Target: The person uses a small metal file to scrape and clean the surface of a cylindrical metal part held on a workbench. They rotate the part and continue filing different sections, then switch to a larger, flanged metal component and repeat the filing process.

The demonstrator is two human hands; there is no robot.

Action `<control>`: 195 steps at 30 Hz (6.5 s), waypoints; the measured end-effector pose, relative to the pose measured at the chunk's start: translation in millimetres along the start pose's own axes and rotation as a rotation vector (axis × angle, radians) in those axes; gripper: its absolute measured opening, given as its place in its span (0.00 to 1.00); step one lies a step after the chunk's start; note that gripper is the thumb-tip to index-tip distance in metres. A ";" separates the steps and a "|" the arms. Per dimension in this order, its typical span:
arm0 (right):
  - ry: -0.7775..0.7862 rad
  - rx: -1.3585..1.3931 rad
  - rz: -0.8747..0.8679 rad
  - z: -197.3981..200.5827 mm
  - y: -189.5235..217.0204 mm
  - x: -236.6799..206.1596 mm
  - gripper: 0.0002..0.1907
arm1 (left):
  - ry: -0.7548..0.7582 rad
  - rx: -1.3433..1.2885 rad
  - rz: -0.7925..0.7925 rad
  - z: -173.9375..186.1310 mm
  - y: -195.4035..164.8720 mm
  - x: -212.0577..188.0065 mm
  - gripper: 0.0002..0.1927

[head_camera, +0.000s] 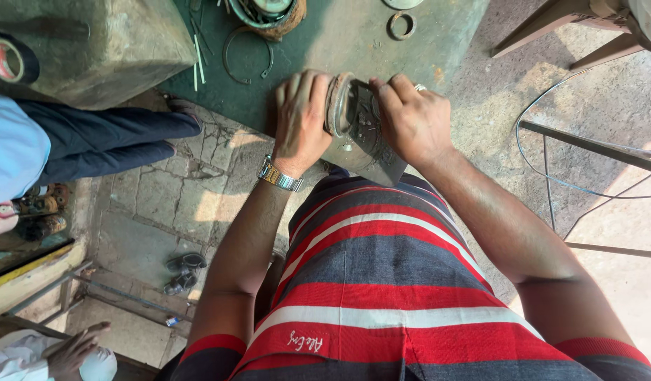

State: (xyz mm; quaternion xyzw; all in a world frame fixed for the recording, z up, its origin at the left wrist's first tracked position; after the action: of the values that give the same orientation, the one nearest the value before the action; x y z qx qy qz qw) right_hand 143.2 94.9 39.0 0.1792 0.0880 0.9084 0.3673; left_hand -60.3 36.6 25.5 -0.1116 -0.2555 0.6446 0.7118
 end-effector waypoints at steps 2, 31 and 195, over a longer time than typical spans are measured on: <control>-0.006 -0.036 -0.009 -0.6 -4.5 6.1 0.22 | -0.014 0.003 -0.046 4.8 -1.7 7.5 0.28; 0.252 0.177 -0.292 -19.9 6.1 -9.4 0.08 | 0.086 0.033 -0.080 3.4 6.0 -7.3 0.28; 0.019 0.610 -0.459 0.0 18.1 -59.7 0.15 | 0.216 0.051 -0.079 -9.9 -17.3 -3.8 0.31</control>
State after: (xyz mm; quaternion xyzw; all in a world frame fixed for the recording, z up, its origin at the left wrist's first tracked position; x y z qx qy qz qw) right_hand 171.5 40.2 28.7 0.2472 0.3956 0.7362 0.4903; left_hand -40.5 32.0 24.8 -0.1518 -0.1651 0.6067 0.7627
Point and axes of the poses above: each hand's wrist, its own x-axis towards the middle knuckle, its own z-axis out of the back of the hand, y = z × x, the point moved 2 cm from there along x, towards the middle knuckle
